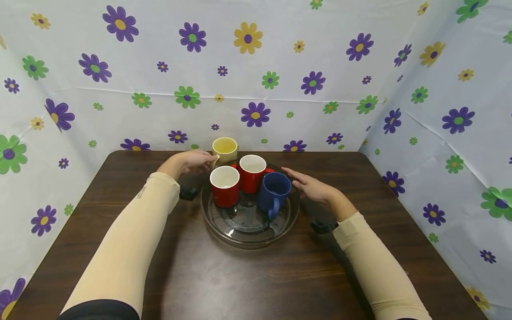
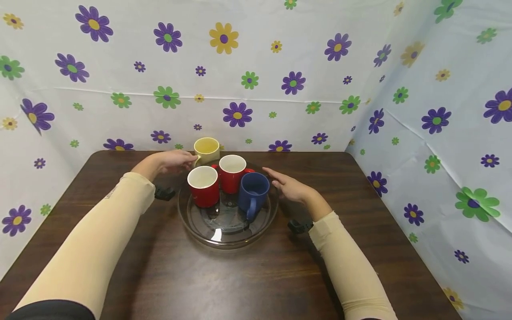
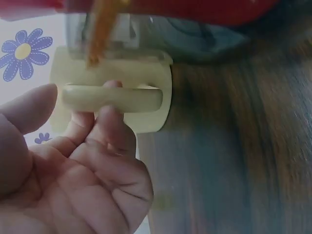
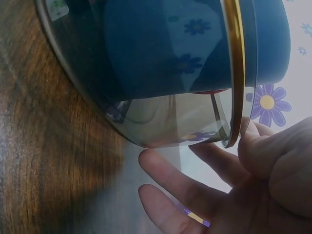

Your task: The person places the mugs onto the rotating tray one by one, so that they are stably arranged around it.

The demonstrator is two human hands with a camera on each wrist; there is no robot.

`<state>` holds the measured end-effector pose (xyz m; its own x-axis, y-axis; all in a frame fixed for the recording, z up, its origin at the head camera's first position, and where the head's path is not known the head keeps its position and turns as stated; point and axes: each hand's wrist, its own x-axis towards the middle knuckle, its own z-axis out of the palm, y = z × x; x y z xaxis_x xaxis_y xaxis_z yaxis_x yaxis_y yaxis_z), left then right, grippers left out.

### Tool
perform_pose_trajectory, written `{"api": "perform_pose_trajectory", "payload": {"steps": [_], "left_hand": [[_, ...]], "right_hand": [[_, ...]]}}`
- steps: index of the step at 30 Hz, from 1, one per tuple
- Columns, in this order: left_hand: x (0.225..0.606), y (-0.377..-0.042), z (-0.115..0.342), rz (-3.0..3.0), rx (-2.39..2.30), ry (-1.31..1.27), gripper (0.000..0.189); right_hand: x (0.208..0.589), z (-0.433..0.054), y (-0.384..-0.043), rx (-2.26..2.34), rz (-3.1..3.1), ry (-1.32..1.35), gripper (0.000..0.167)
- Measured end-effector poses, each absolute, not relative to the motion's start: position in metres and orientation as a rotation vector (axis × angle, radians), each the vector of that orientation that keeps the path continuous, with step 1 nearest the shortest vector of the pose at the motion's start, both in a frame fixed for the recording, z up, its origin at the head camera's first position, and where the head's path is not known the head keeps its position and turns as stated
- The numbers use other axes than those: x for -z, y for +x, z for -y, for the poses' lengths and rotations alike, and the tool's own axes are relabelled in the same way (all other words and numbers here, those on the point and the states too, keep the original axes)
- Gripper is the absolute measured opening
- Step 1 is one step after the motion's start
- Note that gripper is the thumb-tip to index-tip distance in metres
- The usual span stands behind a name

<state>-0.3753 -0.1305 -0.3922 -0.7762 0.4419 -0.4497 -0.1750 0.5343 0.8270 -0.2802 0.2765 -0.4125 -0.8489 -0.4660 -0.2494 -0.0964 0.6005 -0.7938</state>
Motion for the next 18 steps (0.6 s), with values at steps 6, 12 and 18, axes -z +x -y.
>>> {"api": "perform_pose_trajectory", "payload": {"steps": [6,12,18], "left_hand": [[0.399,-0.373,0.132,-2.162,-1.246,0.26,0.042],[0.401,-0.372,0.13,-2.213,-1.252,0.267,0.044],[0.404,-0.371,0.131,-2.198,-1.286,0.218,0.047]], "right_hand": [[0.413,-0.277,-0.281,1.174,-2.388,-0.442,0.057],[0.416,-0.277,-0.283,1.157,-2.427,-0.421,0.054],[0.418,-0.277,-0.281,1.206,-2.5,-0.447,0.051]]}}
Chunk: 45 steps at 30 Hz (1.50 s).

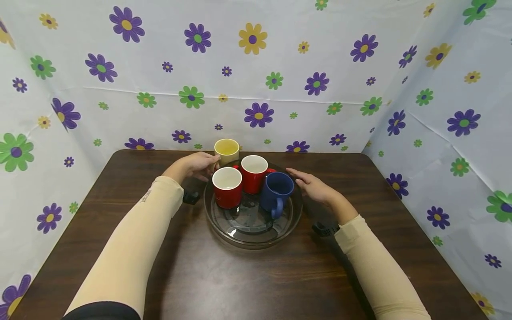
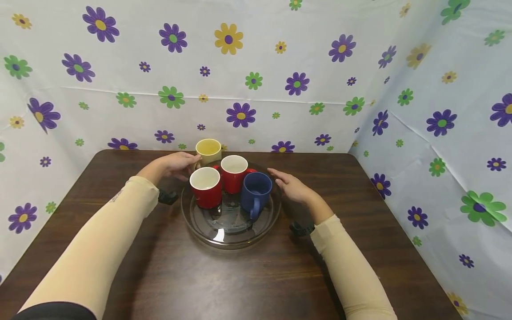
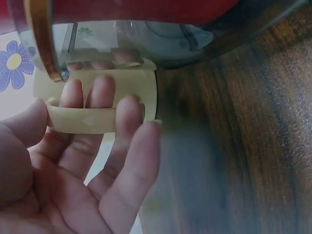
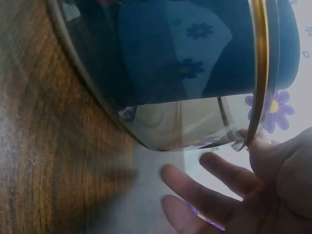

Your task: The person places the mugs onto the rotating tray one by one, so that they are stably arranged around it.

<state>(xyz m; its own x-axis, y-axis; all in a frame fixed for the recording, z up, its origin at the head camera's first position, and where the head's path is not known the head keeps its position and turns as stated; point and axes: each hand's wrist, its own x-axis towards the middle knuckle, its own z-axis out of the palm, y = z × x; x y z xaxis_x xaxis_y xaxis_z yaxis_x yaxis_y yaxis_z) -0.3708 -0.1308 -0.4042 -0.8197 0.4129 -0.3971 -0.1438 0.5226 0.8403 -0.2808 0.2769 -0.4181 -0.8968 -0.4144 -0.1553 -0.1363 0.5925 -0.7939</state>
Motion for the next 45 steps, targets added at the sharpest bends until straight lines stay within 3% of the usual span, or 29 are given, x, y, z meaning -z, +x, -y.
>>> {"api": "perform_pose_trajectory", "payload": {"steps": [5,13,34,45], "left_hand": [[0.407,-0.366,0.128,-2.207,-1.38,0.148,0.047],[0.409,-0.364,0.124,-2.249,-1.429,0.085,0.045],[0.408,-0.359,0.138,-2.191,-1.572,0.081,0.038],[0.369,-0.339,0.185,-2.258,-1.584,0.143,0.04]], "right_hand": [[0.408,-0.281,-0.265,1.207,-2.526,-0.529,0.054],[0.4,-0.284,-0.244,0.938,-2.488,-0.612,0.085],[0.405,-0.285,-0.248,0.992,-2.407,-0.551,0.084],[0.407,-0.283,-0.248,0.989,-2.409,-0.522,0.078]]}}
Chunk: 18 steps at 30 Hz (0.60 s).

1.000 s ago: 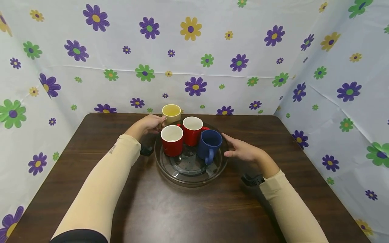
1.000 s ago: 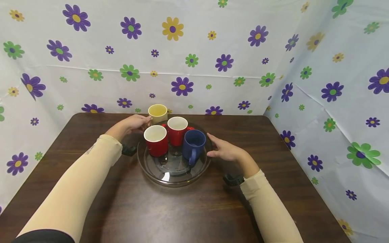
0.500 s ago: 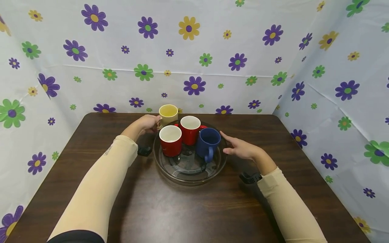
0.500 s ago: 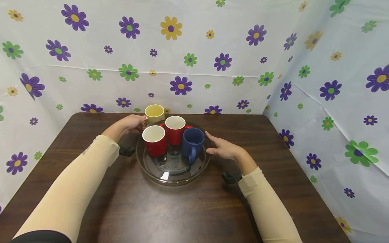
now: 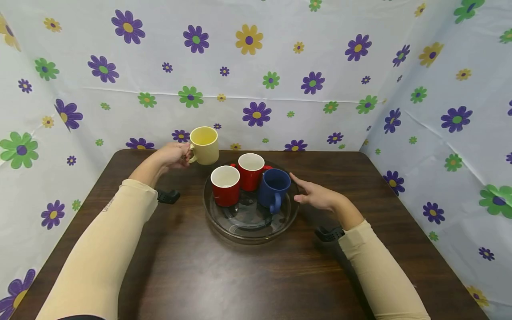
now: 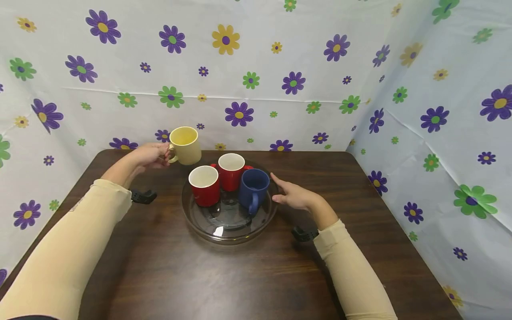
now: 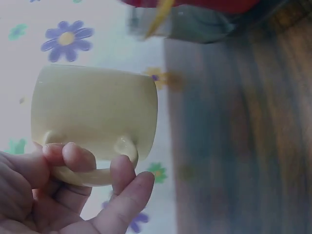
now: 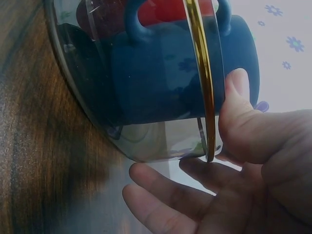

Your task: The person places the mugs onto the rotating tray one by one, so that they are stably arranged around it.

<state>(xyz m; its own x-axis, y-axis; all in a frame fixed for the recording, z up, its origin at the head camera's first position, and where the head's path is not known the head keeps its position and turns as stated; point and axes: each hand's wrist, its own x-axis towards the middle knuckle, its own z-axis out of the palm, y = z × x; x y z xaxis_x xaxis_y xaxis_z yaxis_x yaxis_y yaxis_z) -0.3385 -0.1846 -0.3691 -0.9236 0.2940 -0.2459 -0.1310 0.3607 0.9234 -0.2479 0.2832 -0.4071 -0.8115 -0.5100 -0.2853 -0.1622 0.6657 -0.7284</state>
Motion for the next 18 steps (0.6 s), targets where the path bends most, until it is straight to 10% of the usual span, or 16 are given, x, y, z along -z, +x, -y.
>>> {"api": "perform_pose_trajectory", "payload": {"steps": [18], "left_hand": [[0.294,-0.271,0.202,-2.292,-1.578,0.398,0.042]], "right_hand": [[0.406,-0.285,-0.249,1.017,-2.378,-0.517,0.078]]}}
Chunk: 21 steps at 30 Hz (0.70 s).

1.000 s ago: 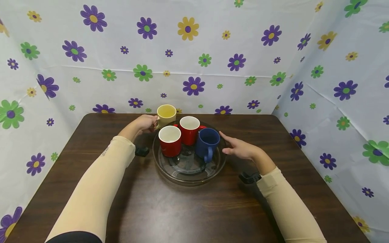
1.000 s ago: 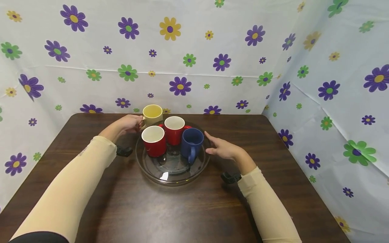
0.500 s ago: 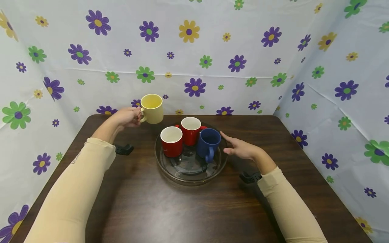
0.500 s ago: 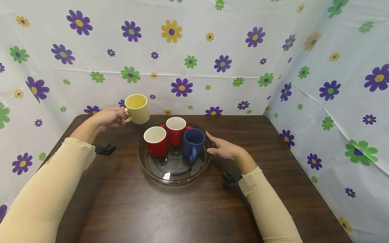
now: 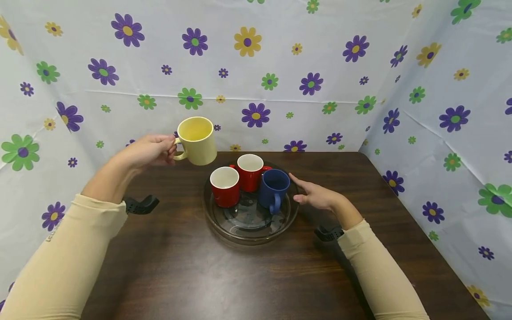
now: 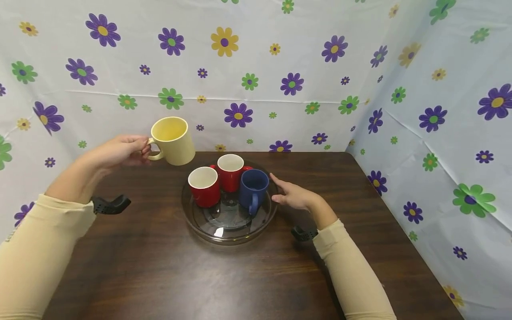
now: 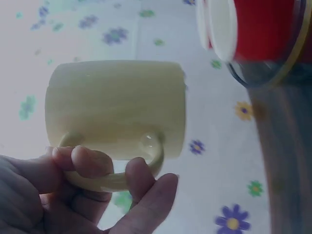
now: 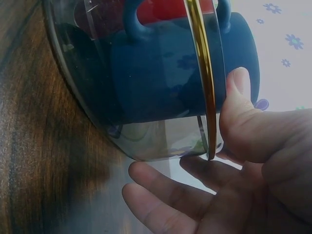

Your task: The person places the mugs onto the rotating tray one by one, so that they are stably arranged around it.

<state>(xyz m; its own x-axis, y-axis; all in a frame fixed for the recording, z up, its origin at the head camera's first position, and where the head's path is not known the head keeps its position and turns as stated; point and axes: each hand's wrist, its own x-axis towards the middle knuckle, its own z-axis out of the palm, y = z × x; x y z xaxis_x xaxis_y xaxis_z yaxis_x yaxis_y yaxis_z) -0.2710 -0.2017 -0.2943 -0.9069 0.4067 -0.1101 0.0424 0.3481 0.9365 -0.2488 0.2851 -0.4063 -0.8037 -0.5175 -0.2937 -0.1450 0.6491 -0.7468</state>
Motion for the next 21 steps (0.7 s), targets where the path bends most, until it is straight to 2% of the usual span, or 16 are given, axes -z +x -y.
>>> {"api": "perform_pose_trajectory", "payload": {"steps": [8,21], "left_hand": [[0.284,-0.241,0.187,-2.241,-1.582,0.495,0.039],[0.301,-0.217,0.144,-2.266,-1.326,0.719,0.037]], "right_hand": [[0.406,-0.286,-0.249,1.01,-2.378,-0.508,0.077],[0.407,-0.288,-0.252,1.005,-2.379,-0.505,0.079]]}}
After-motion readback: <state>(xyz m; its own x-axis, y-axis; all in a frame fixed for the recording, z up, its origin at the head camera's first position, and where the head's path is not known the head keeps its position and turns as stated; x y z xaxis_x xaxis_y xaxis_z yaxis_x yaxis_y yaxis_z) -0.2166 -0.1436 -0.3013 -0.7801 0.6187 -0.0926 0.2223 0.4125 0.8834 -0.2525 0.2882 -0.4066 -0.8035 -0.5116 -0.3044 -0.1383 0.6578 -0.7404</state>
